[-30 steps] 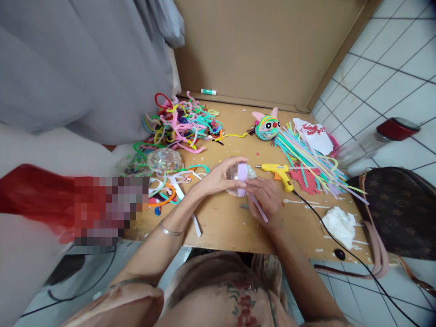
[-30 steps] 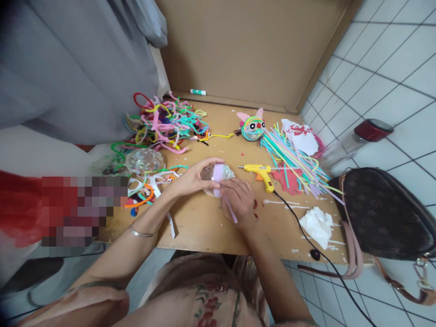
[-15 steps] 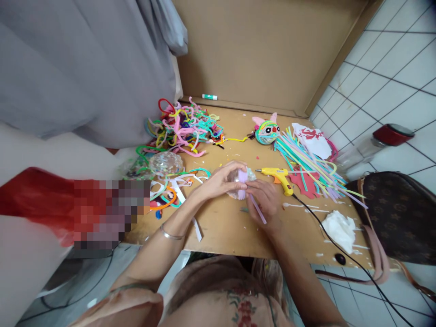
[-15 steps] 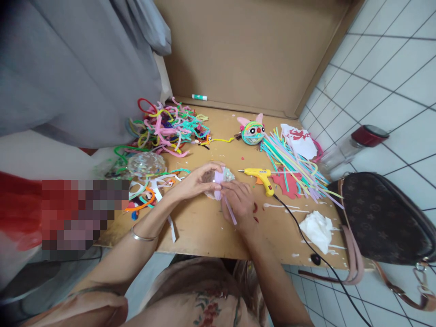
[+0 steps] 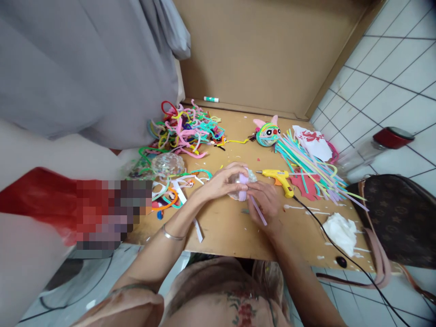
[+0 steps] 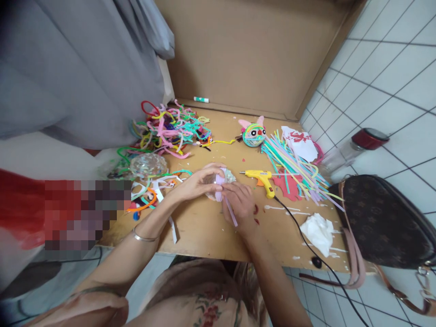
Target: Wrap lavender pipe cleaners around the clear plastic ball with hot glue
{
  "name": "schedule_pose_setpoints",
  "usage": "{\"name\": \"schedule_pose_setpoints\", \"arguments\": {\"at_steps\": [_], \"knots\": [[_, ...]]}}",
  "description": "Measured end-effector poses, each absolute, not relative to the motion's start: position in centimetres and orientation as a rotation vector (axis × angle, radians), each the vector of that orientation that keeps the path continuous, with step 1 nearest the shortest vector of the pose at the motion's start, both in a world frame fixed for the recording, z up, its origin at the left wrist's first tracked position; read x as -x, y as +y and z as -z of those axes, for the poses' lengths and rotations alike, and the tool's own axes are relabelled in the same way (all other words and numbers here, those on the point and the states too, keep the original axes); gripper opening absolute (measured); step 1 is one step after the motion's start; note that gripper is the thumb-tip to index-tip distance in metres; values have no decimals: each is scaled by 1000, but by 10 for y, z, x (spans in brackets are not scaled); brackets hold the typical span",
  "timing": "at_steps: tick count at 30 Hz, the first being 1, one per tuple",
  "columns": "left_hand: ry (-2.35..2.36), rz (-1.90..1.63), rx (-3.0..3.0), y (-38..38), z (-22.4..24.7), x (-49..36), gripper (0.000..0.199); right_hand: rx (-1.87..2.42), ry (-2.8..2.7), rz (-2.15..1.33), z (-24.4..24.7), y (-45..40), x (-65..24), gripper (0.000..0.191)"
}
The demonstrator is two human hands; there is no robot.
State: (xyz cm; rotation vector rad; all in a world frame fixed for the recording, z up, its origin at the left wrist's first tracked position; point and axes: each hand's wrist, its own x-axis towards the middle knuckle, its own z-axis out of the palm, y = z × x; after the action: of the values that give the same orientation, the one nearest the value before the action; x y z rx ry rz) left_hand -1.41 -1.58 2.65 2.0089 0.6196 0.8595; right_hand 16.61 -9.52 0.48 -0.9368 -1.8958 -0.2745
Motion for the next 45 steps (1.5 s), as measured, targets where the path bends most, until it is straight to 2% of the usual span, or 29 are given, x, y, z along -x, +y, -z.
{"name": "schedule_pose_setpoints", "arguments": {"at_steps": [7, 16, 24, 33, 40, 45], "knots": [[616, -812, -2091, -14, -27, 16, 32, 946, -1894, 289, -6, -95, -167, 19], [608, -752, -2226, -14, -26, 14, 69, 912, -1834, 163, -1, -92, -170, 22], [618, -828, -2301, -14, -21, 10, 61, 925, -1815, 115, -3, -92, -171, 19], [641, -825, -2293, -15, -22, 11, 62, 910, -1813, 89, -2, -92, -172, 22], [741, -801, -2203, -19, -23, 10, 74, 924, -1840, 117, -3, -92, -171, 18], [670, -807, -2265, -16, -22, 11, 67, 944, -1843, 149, -4, -92, -170, 16]]}}
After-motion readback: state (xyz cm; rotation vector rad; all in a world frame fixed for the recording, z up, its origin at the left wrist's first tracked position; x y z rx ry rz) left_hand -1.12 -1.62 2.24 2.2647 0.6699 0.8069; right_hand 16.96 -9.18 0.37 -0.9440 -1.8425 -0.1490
